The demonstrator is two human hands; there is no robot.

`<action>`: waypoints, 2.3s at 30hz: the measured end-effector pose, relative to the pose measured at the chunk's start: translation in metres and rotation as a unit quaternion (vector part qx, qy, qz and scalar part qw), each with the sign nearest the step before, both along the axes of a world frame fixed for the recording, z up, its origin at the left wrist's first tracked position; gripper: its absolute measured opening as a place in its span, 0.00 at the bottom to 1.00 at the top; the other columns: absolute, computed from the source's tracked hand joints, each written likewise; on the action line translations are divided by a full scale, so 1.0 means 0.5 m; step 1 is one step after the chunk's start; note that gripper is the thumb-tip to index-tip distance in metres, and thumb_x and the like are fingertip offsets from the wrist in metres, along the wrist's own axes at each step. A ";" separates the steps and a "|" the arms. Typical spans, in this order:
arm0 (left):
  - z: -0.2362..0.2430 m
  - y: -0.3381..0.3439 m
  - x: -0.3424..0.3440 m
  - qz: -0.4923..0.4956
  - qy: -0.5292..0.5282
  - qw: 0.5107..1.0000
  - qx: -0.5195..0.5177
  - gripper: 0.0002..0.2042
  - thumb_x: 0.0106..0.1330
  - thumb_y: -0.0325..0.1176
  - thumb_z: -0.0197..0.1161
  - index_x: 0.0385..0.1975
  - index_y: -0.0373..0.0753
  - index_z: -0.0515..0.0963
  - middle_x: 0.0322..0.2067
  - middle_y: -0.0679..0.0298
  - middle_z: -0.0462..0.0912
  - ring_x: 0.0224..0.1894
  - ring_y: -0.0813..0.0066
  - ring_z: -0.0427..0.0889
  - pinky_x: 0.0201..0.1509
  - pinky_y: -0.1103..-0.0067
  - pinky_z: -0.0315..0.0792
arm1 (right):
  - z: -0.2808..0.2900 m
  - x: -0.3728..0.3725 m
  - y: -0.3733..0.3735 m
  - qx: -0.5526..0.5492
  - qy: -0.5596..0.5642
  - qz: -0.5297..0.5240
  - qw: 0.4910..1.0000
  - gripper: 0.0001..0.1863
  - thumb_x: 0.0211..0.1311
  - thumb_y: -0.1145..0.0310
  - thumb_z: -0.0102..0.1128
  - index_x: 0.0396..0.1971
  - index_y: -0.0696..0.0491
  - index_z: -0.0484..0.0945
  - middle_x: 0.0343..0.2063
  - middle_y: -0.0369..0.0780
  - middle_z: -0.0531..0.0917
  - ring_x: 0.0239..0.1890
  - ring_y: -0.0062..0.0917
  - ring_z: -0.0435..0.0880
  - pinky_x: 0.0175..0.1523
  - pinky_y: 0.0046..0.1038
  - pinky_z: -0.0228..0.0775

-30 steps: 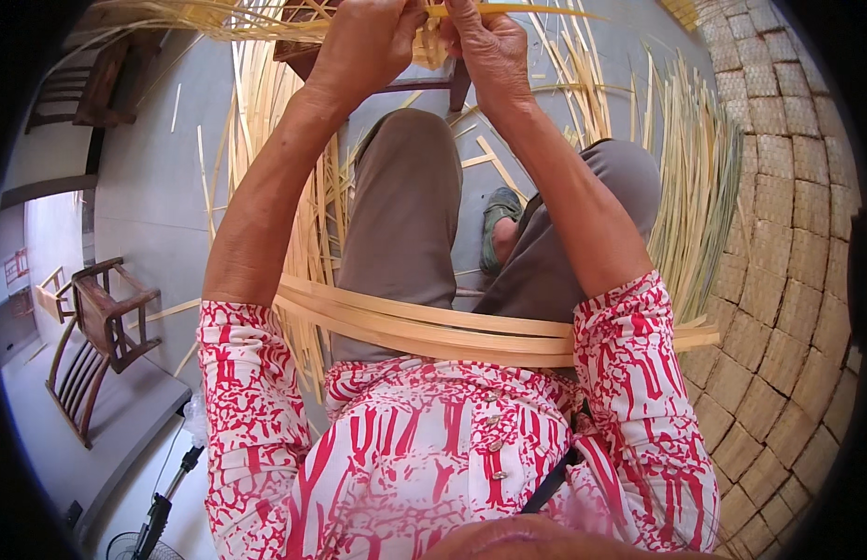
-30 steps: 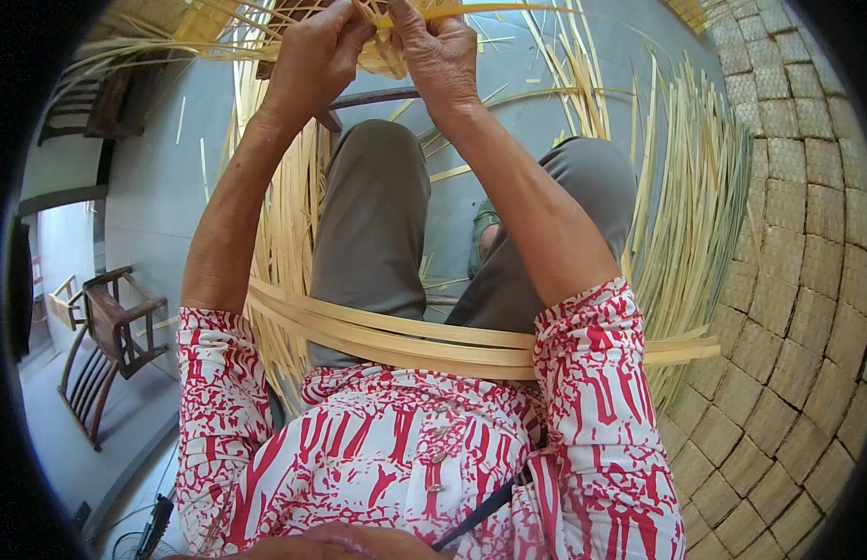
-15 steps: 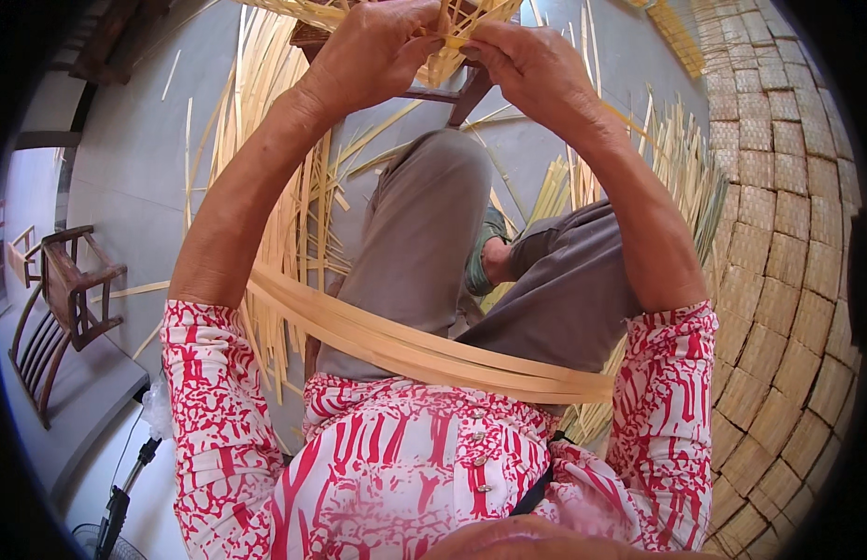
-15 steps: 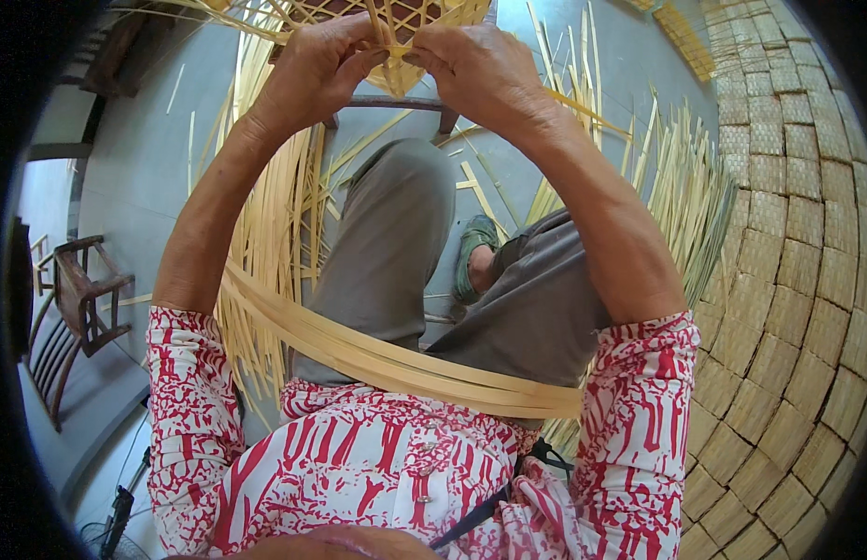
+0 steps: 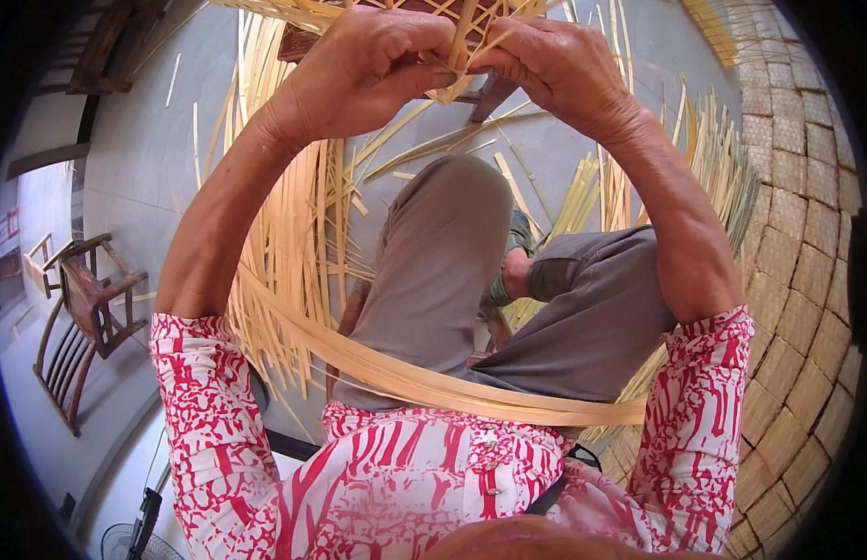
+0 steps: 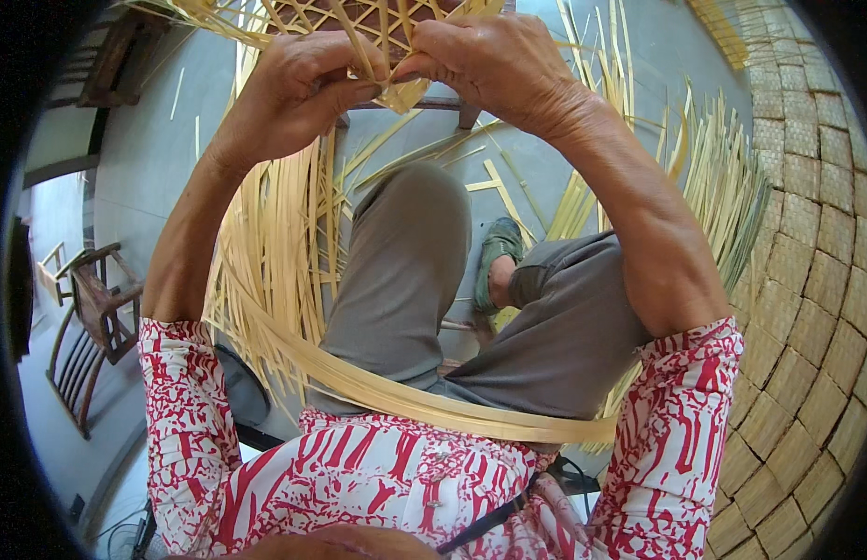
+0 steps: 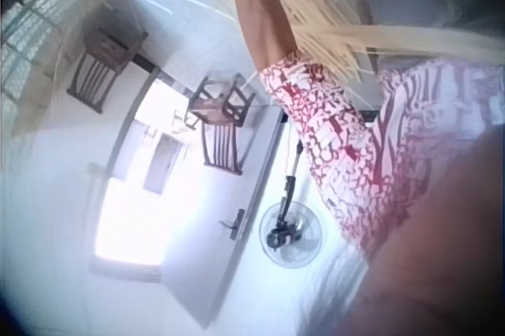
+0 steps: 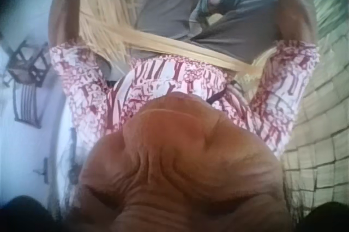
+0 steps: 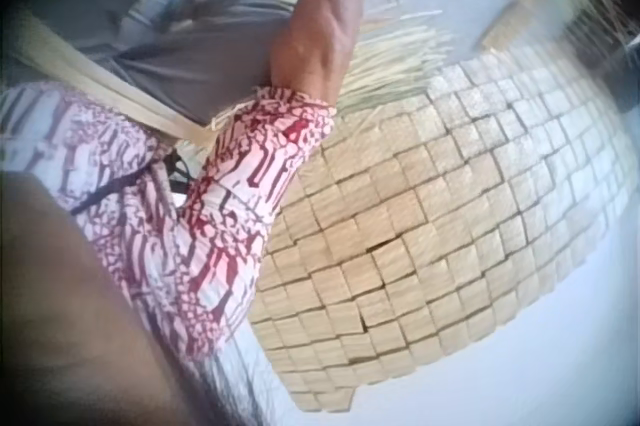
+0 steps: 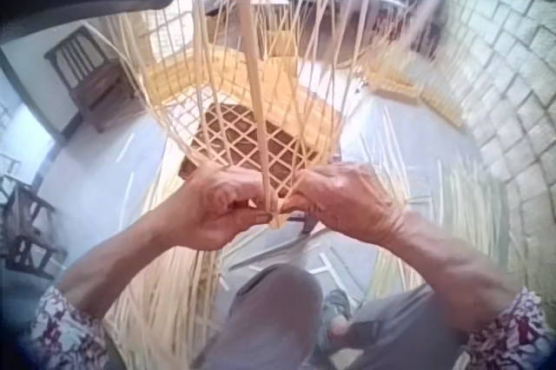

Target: The person weaves a basket by hand, interlacing thin bamboo strips through a pre-formed frame resting on a small wooden stool. The person repeatedly pulls strips through the weave and adjusts the tension to maintain the basket's shape.

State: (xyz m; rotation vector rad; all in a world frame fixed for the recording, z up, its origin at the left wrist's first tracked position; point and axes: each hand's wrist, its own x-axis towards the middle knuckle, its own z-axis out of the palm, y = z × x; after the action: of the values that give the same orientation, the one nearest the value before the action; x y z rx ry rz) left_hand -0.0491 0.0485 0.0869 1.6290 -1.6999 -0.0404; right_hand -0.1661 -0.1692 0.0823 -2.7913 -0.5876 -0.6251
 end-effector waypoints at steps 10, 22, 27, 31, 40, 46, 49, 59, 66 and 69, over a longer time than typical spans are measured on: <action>0.028 0.008 -0.005 -0.034 0.152 0.981 0.114 0.14 0.69 0.39 0.66 0.40 0.38 0.69 0.31 0.65 0.78 0.33 0.79 0.81 0.34 0.81 0.76 | 0.032 -0.010 0.009 0.012 -0.001 0.042 0.999 0.11 0.67 0.57 0.62 0.32 0.49 0.80 0.21 0.41 0.80 0.22 0.40 0.80 0.28 0.37 0.71; -0.013 -0.001 0.058 0.042 0.198 0.979 0.033 0.13 0.68 0.27 0.66 0.49 0.32 0.77 0.37 0.63 0.86 0.41 0.78 0.88 0.45 0.81 0.81 | 0.011 0.072 0.007 0.041 -0.009 -0.108 0.993 0.20 0.68 0.50 0.58 0.25 0.51 0.74 0.19 0.46 0.80 0.25 0.46 0.82 0.30 0.46 0.72; -0.063 -0.018 0.065 0.168 0.286 0.943 -0.019 0.10 0.63 0.28 0.71 0.41 0.32 0.82 0.31 0.66 0.86 0.33 0.84 0.84 0.37 0.85 0.77 | -0.026 0.100 0.026 0.038 -0.114 -0.141 0.983 0.15 0.60 0.51 0.65 0.29 0.49 0.81 0.26 0.40 0.84 0.31 0.37 0.84 0.44 0.39 0.70; -0.070 -0.014 0.065 0.245 0.338 0.907 -0.045 0.04 0.63 0.24 0.69 0.35 0.31 0.84 0.28 0.65 0.84 0.29 0.83 0.84 0.34 0.85 0.76 | -0.005 0.069 0.070 0.179 -0.192 -0.188 0.946 0.06 0.60 0.67 0.65 0.34 0.52 0.80 0.30 0.42 0.82 0.35 0.40 0.81 0.45 0.40 0.69; -0.084 -0.020 0.076 0.207 0.289 0.933 -0.058 0.03 0.61 0.24 0.71 0.32 0.32 0.84 0.28 0.66 0.82 0.29 0.83 0.82 0.32 0.85 0.75 | -0.048 0.102 0.005 0.936 0.025 -0.127 0.326 0.12 0.72 0.77 0.40 0.50 0.55 0.71 0.38 0.44 0.83 0.35 0.32 0.85 0.43 0.34 0.82; -0.072 -0.025 0.069 0.188 0.245 0.947 -0.091 0.07 0.59 0.28 0.75 0.31 0.33 0.84 0.28 0.66 0.82 0.29 0.83 0.79 0.33 0.84 0.74 | -0.074 0.106 -0.056 0.917 0.195 0.161 0.308 0.11 0.74 0.63 0.57 0.33 0.54 0.76 0.29 0.41 0.83 0.31 0.23 0.84 0.37 0.24 0.79; -0.076 -0.009 0.069 0.183 0.251 0.947 -0.078 0.06 0.59 0.28 0.74 0.31 0.34 0.84 0.27 0.67 0.81 0.30 0.84 0.79 0.34 0.84 0.73 | 0.007 0.103 0.003 0.802 0.214 0.078 0.553 0.13 0.71 0.59 0.61 0.41 0.55 0.83 0.34 0.39 0.87 0.32 0.20 0.84 0.39 0.23 0.77; -0.073 -0.012 0.090 0.178 0.241 0.952 -0.063 0.10 0.59 0.34 0.76 0.33 0.35 0.85 0.27 0.68 0.80 0.29 0.84 0.77 0.32 0.83 0.72 | 0.053 0.075 0.058 0.549 0.241 0.137 0.789 0.14 0.67 0.57 0.66 0.39 0.53 0.81 0.42 0.36 0.82 0.43 0.17 0.77 0.49 0.21 0.72; -0.082 -0.018 0.089 0.163 0.251 0.952 -0.067 0.08 0.59 0.31 0.75 0.35 0.36 0.86 0.28 0.69 0.81 0.29 0.86 0.77 0.32 0.85 0.72 | 0.021 0.083 0.054 0.594 0.058 -0.075 0.799 0.21 0.75 0.59 0.51 0.59 0.57 0.73 0.49 0.44 0.80 0.51 0.25 0.80 0.52 0.26 0.75; -0.085 -0.012 0.091 0.171 0.252 0.950 -0.061 0.08 0.59 0.31 0.75 0.35 0.35 0.86 0.28 0.68 0.81 0.29 0.85 0.78 0.32 0.84 0.72 | 0.025 0.086 0.042 0.585 0.116 -0.029 0.802 0.25 0.72 0.66 0.53 0.65 0.56 0.66 0.46 0.43 0.78 0.50 0.26 0.80 0.52 0.27 0.75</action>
State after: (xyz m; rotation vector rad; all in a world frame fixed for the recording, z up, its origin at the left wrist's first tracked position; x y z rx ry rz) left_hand -0.0038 0.0426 0.0447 1.6266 -1.0044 -0.1646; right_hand -0.1228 -0.1480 0.0949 -1.6473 0.0094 -0.4081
